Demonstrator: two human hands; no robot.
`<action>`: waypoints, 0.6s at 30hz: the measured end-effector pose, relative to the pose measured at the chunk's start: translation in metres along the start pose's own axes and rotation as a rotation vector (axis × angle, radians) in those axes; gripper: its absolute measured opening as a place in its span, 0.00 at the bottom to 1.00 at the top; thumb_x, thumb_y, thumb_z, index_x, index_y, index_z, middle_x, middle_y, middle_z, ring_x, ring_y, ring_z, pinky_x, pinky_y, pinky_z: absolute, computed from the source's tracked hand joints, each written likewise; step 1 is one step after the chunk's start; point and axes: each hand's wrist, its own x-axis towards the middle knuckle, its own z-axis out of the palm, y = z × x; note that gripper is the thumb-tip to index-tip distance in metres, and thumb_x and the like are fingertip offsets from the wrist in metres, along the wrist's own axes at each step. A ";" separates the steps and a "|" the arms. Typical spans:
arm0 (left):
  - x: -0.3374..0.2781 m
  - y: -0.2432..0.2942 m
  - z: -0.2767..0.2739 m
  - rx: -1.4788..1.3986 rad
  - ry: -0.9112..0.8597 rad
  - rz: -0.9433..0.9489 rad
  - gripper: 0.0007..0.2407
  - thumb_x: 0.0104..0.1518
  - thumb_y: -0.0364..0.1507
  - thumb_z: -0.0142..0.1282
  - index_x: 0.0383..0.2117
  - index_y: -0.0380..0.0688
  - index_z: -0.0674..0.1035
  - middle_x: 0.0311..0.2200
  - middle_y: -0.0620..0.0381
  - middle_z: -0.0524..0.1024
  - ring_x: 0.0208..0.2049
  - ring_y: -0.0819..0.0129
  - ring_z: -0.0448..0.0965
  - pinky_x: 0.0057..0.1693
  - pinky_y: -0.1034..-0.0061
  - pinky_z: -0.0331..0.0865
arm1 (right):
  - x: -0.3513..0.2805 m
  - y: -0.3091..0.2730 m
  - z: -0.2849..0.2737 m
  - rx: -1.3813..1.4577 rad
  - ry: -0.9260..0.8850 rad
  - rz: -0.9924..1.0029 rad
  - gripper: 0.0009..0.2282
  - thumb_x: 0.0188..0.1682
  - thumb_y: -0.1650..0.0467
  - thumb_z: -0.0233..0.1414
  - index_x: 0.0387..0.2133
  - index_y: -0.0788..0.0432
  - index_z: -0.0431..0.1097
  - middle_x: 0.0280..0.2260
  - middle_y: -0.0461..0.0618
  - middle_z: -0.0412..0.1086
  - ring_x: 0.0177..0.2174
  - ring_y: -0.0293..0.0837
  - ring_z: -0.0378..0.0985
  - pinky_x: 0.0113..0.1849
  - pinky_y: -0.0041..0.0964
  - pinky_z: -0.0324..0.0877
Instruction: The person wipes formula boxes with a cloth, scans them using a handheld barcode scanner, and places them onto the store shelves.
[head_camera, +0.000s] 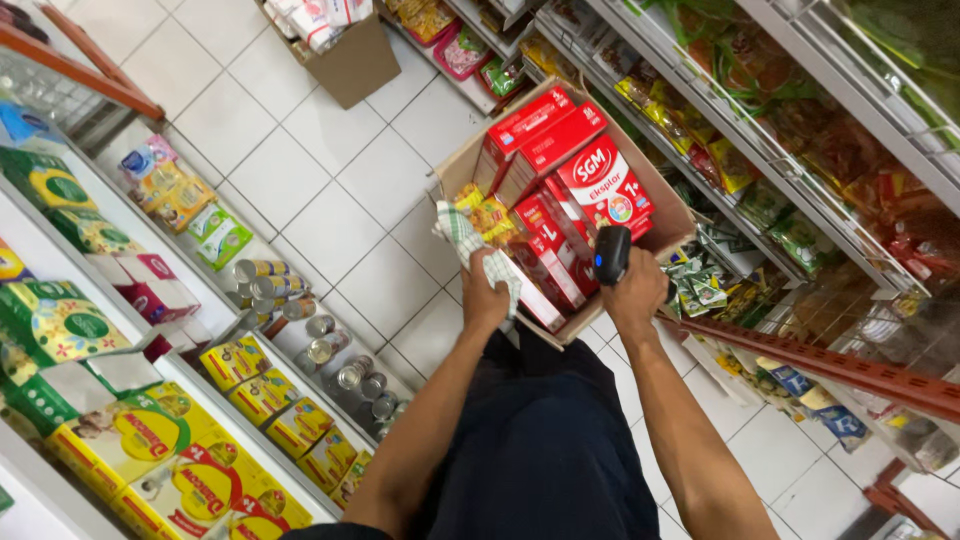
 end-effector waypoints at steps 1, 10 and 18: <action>0.006 -0.001 -0.004 -0.001 0.000 0.010 0.27 0.48 0.17 0.55 0.57 0.55 0.65 0.57 0.35 0.65 0.59 0.35 0.67 0.63 0.55 0.64 | 0.003 -0.005 0.003 0.015 0.008 -0.011 0.11 0.45 0.68 0.62 0.37 0.56 0.69 0.35 0.54 0.70 0.38 0.59 0.74 0.41 0.58 0.66; 0.069 -0.008 -0.032 -0.004 0.095 0.018 0.29 0.50 0.18 0.54 0.60 0.57 0.63 0.58 0.35 0.65 0.60 0.36 0.67 0.62 0.56 0.66 | 0.052 -0.043 0.028 0.091 -0.087 -0.084 0.16 0.39 0.66 0.65 0.37 0.58 0.70 0.34 0.55 0.70 0.37 0.60 0.73 0.39 0.59 0.65; 0.105 -0.010 -0.049 -0.047 0.217 0.069 0.37 0.49 0.17 0.54 0.68 0.45 0.52 0.64 0.31 0.60 0.64 0.36 0.62 0.66 0.57 0.60 | 0.097 -0.069 0.062 0.051 -0.169 -0.157 0.16 0.41 0.69 0.64 0.42 0.56 0.70 0.39 0.52 0.71 0.42 0.56 0.73 0.44 0.57 0.64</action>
